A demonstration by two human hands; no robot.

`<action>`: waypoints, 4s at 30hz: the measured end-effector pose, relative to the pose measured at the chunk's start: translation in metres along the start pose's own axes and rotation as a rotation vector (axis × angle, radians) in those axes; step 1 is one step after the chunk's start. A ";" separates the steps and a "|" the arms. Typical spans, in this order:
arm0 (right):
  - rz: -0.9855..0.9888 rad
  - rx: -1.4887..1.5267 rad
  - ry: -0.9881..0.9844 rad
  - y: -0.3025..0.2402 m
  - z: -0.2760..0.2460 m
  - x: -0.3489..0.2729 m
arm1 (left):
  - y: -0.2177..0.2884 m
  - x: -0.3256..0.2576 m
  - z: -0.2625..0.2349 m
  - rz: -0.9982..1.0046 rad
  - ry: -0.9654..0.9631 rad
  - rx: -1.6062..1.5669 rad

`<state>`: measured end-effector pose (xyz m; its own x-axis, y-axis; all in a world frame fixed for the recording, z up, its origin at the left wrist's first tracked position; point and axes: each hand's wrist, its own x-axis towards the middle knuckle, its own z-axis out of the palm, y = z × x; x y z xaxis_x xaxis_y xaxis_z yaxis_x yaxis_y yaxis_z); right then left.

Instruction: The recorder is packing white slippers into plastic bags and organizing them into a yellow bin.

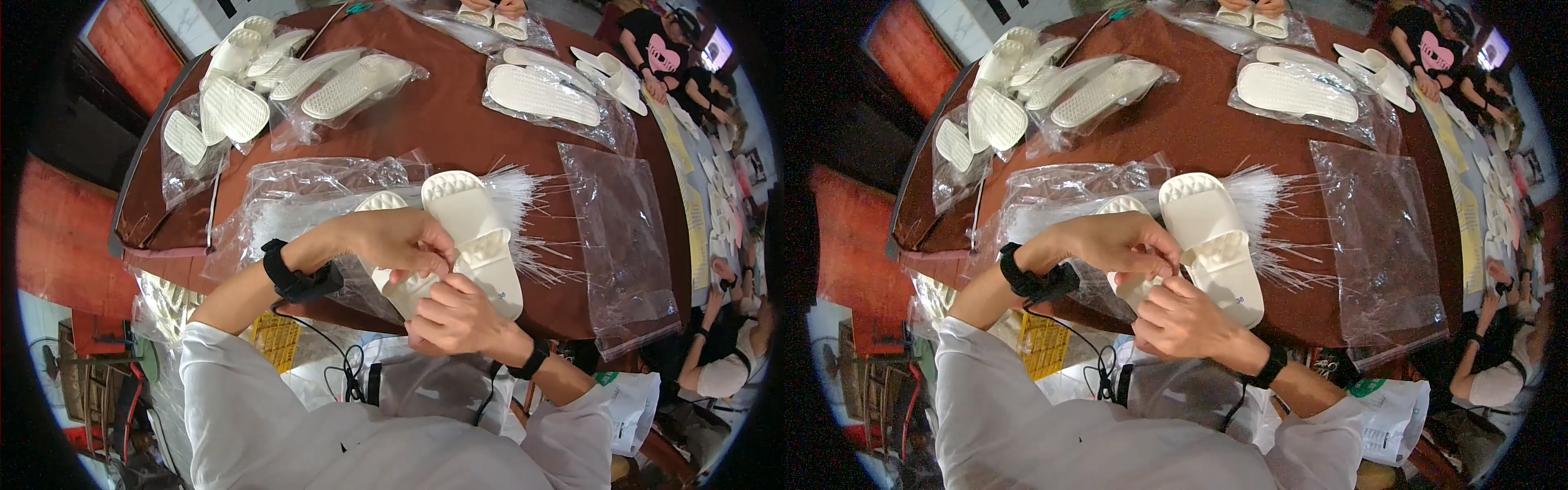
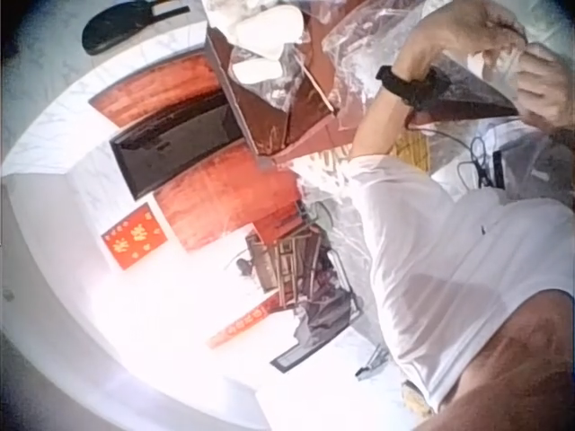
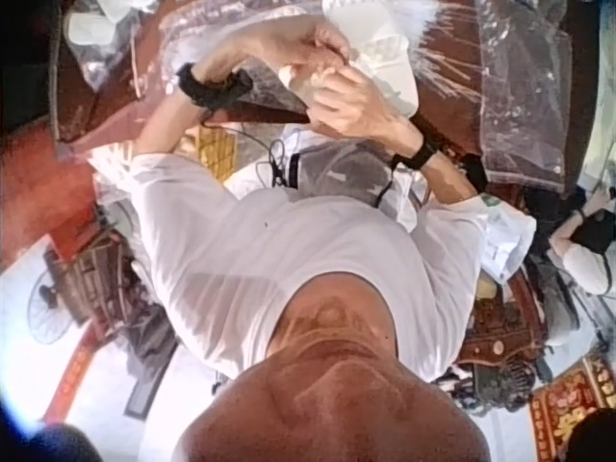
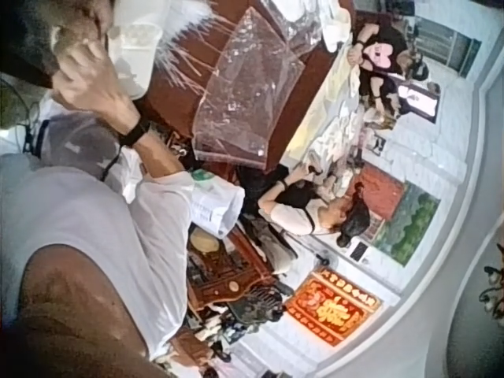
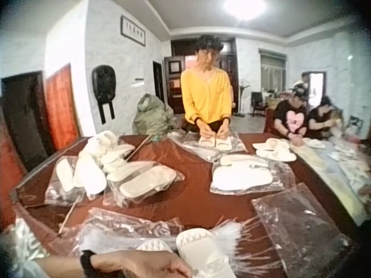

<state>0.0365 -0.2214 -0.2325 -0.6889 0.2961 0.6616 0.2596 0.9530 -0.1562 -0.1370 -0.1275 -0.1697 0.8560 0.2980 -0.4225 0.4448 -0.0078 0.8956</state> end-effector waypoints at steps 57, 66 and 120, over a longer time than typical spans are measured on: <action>1.450 1.629 0.549 0.059 -0.001 -0.008 | -0.049 0.033 -0.069 -0.031 0.301 0.012; 1.458 1.632 0.494 0.054 -0.014 -0.004 | -0.044 0.031 -0.063 -0.002 0.345 -0.020; 0.807 0.230 0.229 0.057 -0.020 0.038 | -0.030 -0.002 -0.011 0.341 0.705 0.010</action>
<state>0.0386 -0.1573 -0.2009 -0.1937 0.8901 0.4126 0.4493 0.4543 -0.7692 -0.1548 -0.1173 -0.1947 0.5776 0.8136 0.0672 0.1927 -0.2158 0.9572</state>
